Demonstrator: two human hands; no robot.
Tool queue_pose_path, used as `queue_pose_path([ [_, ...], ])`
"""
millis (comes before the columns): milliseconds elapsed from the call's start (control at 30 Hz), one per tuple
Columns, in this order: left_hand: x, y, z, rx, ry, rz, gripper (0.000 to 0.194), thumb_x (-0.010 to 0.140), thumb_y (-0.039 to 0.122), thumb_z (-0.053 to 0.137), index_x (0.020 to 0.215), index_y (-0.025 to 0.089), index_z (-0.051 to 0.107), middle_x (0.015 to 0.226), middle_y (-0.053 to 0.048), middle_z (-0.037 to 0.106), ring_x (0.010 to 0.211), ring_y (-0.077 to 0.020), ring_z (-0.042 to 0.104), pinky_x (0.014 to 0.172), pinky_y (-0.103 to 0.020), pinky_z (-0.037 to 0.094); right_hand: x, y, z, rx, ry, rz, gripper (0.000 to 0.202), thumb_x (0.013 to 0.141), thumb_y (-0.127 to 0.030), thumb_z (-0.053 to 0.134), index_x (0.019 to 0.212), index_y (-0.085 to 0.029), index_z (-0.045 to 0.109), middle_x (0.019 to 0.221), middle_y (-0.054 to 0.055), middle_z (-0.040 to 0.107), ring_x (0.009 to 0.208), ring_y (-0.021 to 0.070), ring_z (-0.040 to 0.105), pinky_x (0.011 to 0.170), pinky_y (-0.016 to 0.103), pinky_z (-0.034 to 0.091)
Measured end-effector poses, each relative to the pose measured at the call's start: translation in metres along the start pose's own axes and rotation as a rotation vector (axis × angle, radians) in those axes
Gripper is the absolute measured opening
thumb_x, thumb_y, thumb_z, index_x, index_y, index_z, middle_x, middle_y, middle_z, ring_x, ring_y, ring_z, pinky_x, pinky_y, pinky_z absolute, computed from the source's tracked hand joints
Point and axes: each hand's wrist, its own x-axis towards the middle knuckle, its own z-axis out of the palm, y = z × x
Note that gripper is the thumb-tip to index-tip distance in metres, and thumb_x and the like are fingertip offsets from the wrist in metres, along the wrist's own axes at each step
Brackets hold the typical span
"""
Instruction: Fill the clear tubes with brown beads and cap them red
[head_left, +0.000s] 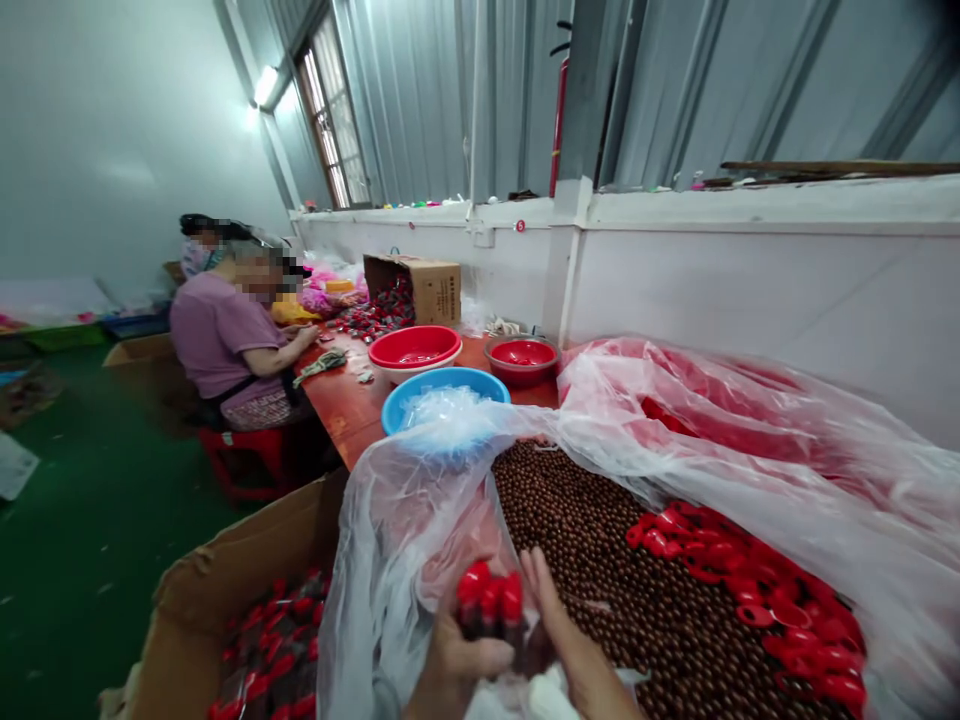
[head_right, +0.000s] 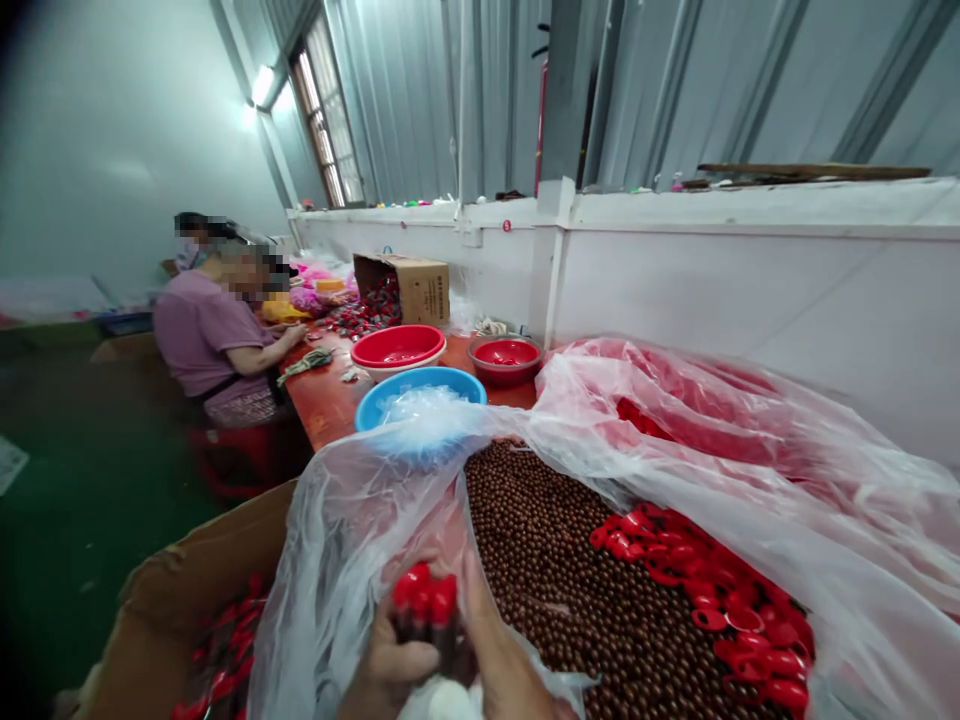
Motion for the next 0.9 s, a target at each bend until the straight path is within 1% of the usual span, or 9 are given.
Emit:
queue_pose_path([
  [133, -0.011, 0.057, -0.057, -0.071, 0.321, 0.244, 0.056, 0.042, 0.015, 0.072, 0.096, 0.026, 0.06, 0.073, 0.0, 0.064, 0.059, -0.0192, 0.06, 0.048, -0.027, 0.049, 0.013, -0.015, 0.035, 0.041, -0.145, -0.054, 0.074, 0.073, -0.035, 0.06, 0.137, -0.042, 0.024, 0.137, -0.006, 0.041, 0.129, 0.0235, 0.033, 0.098, 0.039, 0.039],
  [233, -0.013, 0.069, -0.077, -0.008, 0.55, 0.361, 0.047, 0.043, 0.017, 0.072, 0.088, 0.025, 0.06, 0.073, 0.002, 0.063, 0.061, -0.0181, 0.061, 0.051, -0.027, 0.05, 0.021, -0.016, 0.068, 0.111, -0.268, -0.075, 0.067, 0.075, -0.03, 0.059, 0.134, -0.042, 0.029, 0.134, -0.005, 0.045, 0.128, 0.0213, 0.035, 0.099, 0.042, 0.038],
  [300, -0.008, 0.05, -0.072, 0.033, 0.611, 0.325, 0.042, 0.047, 0.018, 0.072, 0.086, 0.022, 0.059, 0.076, 0.002, 0.063, 0.066, -0.0184, 0.063, 0.058, -0.028, 0.051, 0.025, -0.009, 0.086, 0.137, -0.289, -0.057, 0.064, 0.077, -0.023, 0.055, 0.136, -0.033, 0.032, 0.137, 0.0, 0.042, 0.129, 0.0205, 0.032, 0.103, 0.043, 0.031],
  [433, 0.014, -0.02, -0.051, 0.168, 0.853, 0.153, 0.03, 0.06, 0.027, 0.069, 0.085, 0.02, 0.054, 0.07, 0.004, 0.058, 0.063, -0.0124, 0.058, 0.064, -0.025, 0.047, 0.024, 0.024, 0.101, 0.086, -0.186, 0.074, 0.058, 0.078, -0.011, 0.043, 0.135, -0.019, 0.036, 0.143, 0.008, 0.033, 0.133, 0.0201, 0.025, 0.108, 0.046, 0.023],
  [500, 0.023, -0.045, -0.047, 0.138, 0.767, 0.19, 0.034, 0.061, 0.028, 0.068, 0.091, 0.02, 0.052, 0.072, 0.005, 0.056, 0.062, -0.0103, 0.056, 0.064, -0.023, 0.046, 0.022, 0.041, 0.096, 0.094, -0.146, 0.125, 0.056, 0.078, -0.01, 0.042, 0.133, -0.018, 0.038, 0.14, 0.009, 0.038, 0.13, 0.0194, 0.032, 0.107, 0.045, 0.025],
  [567, 0.027, -0.056, -0.049, 0.058, 0.698, 0.241, 0.039, 0.061, 0.026, 0.069, 0.095, 0.021, 0.051, 0.073, 0.006, 0.055, 0.06, -0.0086, 0.054, 0.062, -0.021, 0.045, 0.021, 0.051, 0.089, 0.103, -0.089, 0.161, 0.051, 0.077, -0.011, 0.044, 0.128, -0.017, 0.043, 0.131, 0.01, 0.048, 0.122, 0.0198, 0.043, 0.103, 0.042, 0.033],
  [633, 0.027, -0.058, -0.055, -0.052, 0.682, 0.241, 0.038, 0.061, 0.026, 0.069, 0.093, 0.02, 0.051, 0.071, 0.006, 0.054, 0.057, -0.0081, 0.054, 0.059, -0.021, 0.045, 0.02, 0.052, 0.083, 0.081, -0.064, 0.195, 0.042, 0.076, -0.012, 0.046, 0.118, -0.016, 0.05, 0.115, 0.011, 0.059, 0.105, 0.0204, 0.056, 0.092, 0.039, 0.045],
  [733, 0.026, -0.052, -0.066, -0.209, 0.635, 0.165, 0.026, 0.064, 0.03, 0.065, 0.083, 0.019, 0.051, 0.065, 0.005, 0.054, 0.05, -0.0091, 0.053, 0.053, -0.022, 0.045, 0.021, 0.046, 0.082, -0.036, -0.171, 0.167, 0.041, 0.068, -0.008, 0.052, 0.108, -0.016, 0.055, 0.098, 0.008, 0.063, 0.089, 0.0208, 0.06, 0.081, 0.036, 0.05],
  [900, 0.021, -0.046, -0.073, -0.231, 0.512, 0.075, 0.015, 0.068, 0.031, 0.059, 0.073, 0.018, 0.054, 0.061, 0.002, 0.057, 0.047, -0.0106, 0.054, 0.048, -0.024, 0.044, 0.026, 0.041, 0.087, -0.241, -0.324, 0.004, 0.082, 0.049, 0.006, 0.044, 0.127, -0.017, 0.045, 0.129, 0.01, 0.05, 0.122, 0.0234, 0.041, 0.1, 0.04, 0.036],
])
